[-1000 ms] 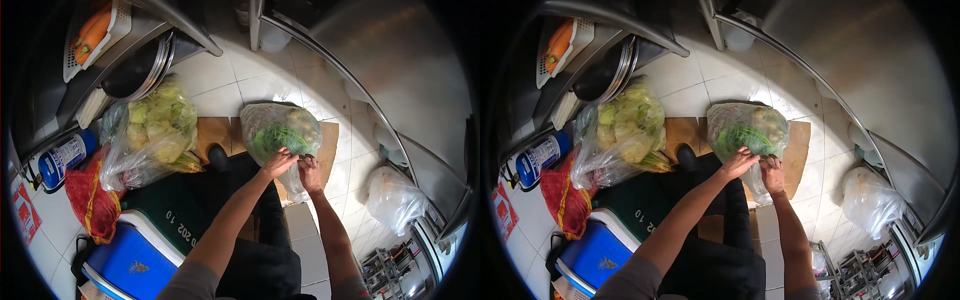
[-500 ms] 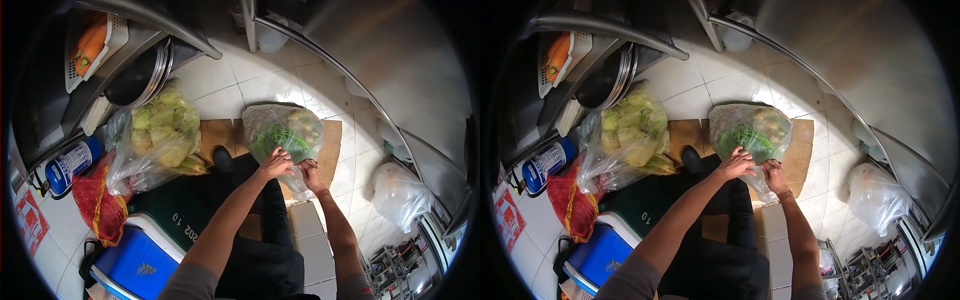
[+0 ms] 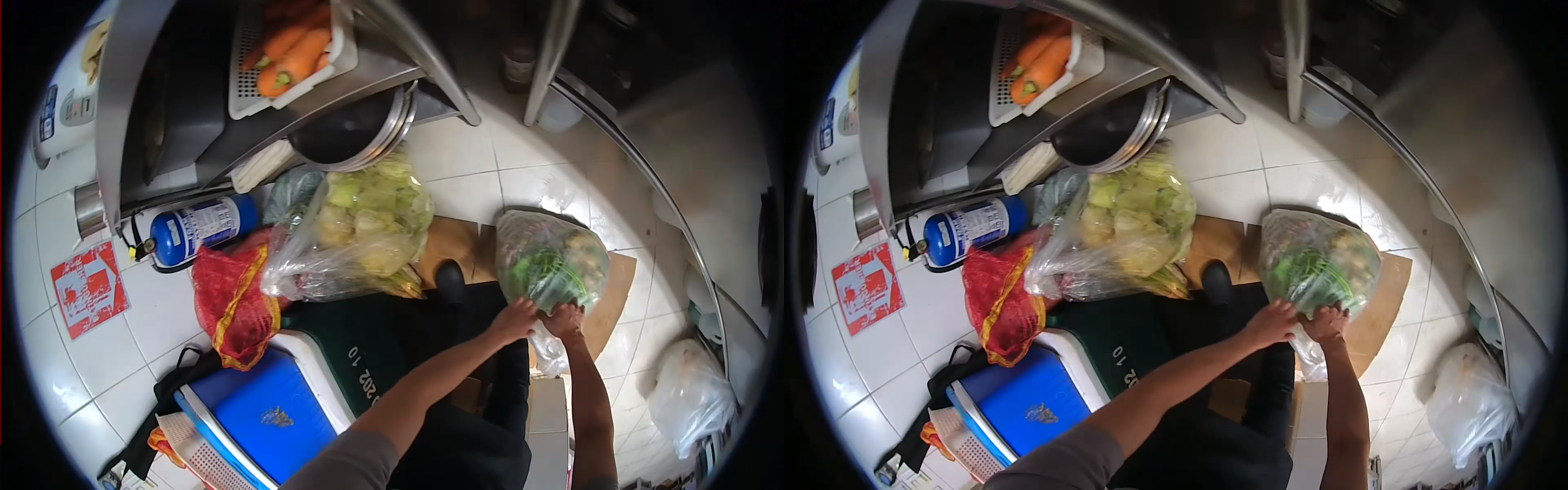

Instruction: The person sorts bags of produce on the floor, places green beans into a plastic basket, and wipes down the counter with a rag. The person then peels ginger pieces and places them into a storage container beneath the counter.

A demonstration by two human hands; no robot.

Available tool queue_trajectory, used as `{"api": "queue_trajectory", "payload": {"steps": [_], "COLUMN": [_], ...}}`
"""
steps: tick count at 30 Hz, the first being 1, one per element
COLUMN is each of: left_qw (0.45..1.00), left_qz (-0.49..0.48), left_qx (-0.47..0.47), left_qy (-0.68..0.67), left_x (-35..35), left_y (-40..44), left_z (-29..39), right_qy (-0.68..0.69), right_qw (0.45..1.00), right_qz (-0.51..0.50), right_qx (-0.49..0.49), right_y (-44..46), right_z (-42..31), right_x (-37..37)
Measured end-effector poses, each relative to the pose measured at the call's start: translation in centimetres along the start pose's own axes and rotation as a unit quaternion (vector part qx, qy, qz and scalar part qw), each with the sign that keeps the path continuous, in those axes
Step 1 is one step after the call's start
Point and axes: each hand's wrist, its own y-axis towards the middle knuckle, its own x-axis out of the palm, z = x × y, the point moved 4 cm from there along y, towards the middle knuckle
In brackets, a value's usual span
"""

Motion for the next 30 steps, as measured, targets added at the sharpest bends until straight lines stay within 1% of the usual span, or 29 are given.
{"api": "queue_trajectory", "payload": {"steps": [2,4,5,6,8,11,12,13,14,15,16,17,18,19,20,21,22,23,24,26,27,30], "left_qw": [0.999,0.999,1.0,0.999,0.998,0.996,0.995,0.991,0.985,0.977,0.973,0.971,0.97,0.967,0.963,0.959,0.954,0.947,0.947,0.946,0.946,0.947], "left_qz": [-0.008,-0.014,-0.025,-0.011,-0.014,0.018,0.027,-0.006,-0.001,0.014,0.044,0.035,0.04,0.038,0.035,0.029,0.023,0.015,0.02,0.028,0.059,0.093], "left_qx": [-0.021,-0.034,-0.009,-0.038,-0.052,-0.082,-0.093,-0.117,-0.146,-0.185,-0.193,-0.206,-0.216,-0.23,-0.245,-0.263,-0.284,-0.309,-0.306,-0.3,-0.293,-0.288], "left_qy": [-0.026,-0.039,0.008,0.011,-0.026,-0.027,-0.023,-0.067,-0.086,-0.106,-0.114,-0.115,-0.108,-0.108,-0.104,-0.1,-0.094,-0.087,-0.097,-0.117,-0.122,-0.111], "left_x": [-0.4,-0.9,-0.1,-0.4,-1.2,-1.2,-1.5,-1.0,-1.7,-1.9,-2.4,-2.7,-3.2,-3.0,-2.7,-2.5,-2.7,-2.8,-3.2,-3.8,-3.9,-4.3], "left_y": [-0.1,-0.7,-2.0,-3.5,-6.1,-8.7,-8.8,-8.8,-8.8,-9.0,-9.3,-9.4,-9.6,-9.9,-9.8,-9.4,-9.1,-9.1,-8.8,-7.6,-7.2,-6.3], "left_z": [0.5,0.5,0.1,-1.0,-2.7,-4.0,-4.2,-4.7,-5.0,-5.3,-5.3,-5.3,-5.0,-5.0,-4.9,-4.8,-4.8,-4.9,-4.6,-4.0,-3.8,-3.0], "right_qy": [-0.06,-0.039,-0.078,-0.117,-0.1,-0.078,-0.058,-0.049,-0.007,0.192,0.388,0.582,0.575,0.551,0.356,0.266,0.162,0.131,0.101,-0.037,-0.105,-0.216], "right_qw": [0.996,0.993,0.988,0.976,0.972,0.972,0.965,0.961,0.958,0.955,0.894,0.805,0.811,0.831,0.934,0.961,0.983,0.986,0.988,0.998,0.994,0.976], "right_qz": [-0.032,0.0,0.073,0.144,0.055,0.051,0.036,0.054,0.053,-0.016,-0.099,-0.09,-0.063,-0.058,-0.015,0.064,0.086,0.102,0.115,0.048,0.015,-0.013], "right_qx": [0.06,0.113,0.113,0.114,0.204,0.217,0.253,0.267,0.283,0.226,0.2,0.066,0.089,0.061,0.017,-0.051,0.02,0.022,0.023,0.027,0.028,0.037], "right_y": [1.2,1.8,1.8,1.4,1.1,0.8,1.3,1.6,1.8,2.8,3.7,3.7,2.6,3.2,4.8,4.8,4.8,5.0,5.3,5.3,5.3,4.7], "right_z": [0.9,4.4,7.1,9.1,12.1,11.4,11.1,10.5,9.3,9.2,8.9,7.5,4.2,3.5,3.5,2.2,1.6,1.1,0.7,-1.4,-2.0,-1.9], "right_x": [2.1,4.7,4.6,4.0,0.3,-3.7,-3.6,-3.7,-4.3,-2.7,-1.1,-0.1,-2.6,-1.0,1.4,0.8,0.7,0.2,-0.1,-1.0,-1.1,0.9]}}
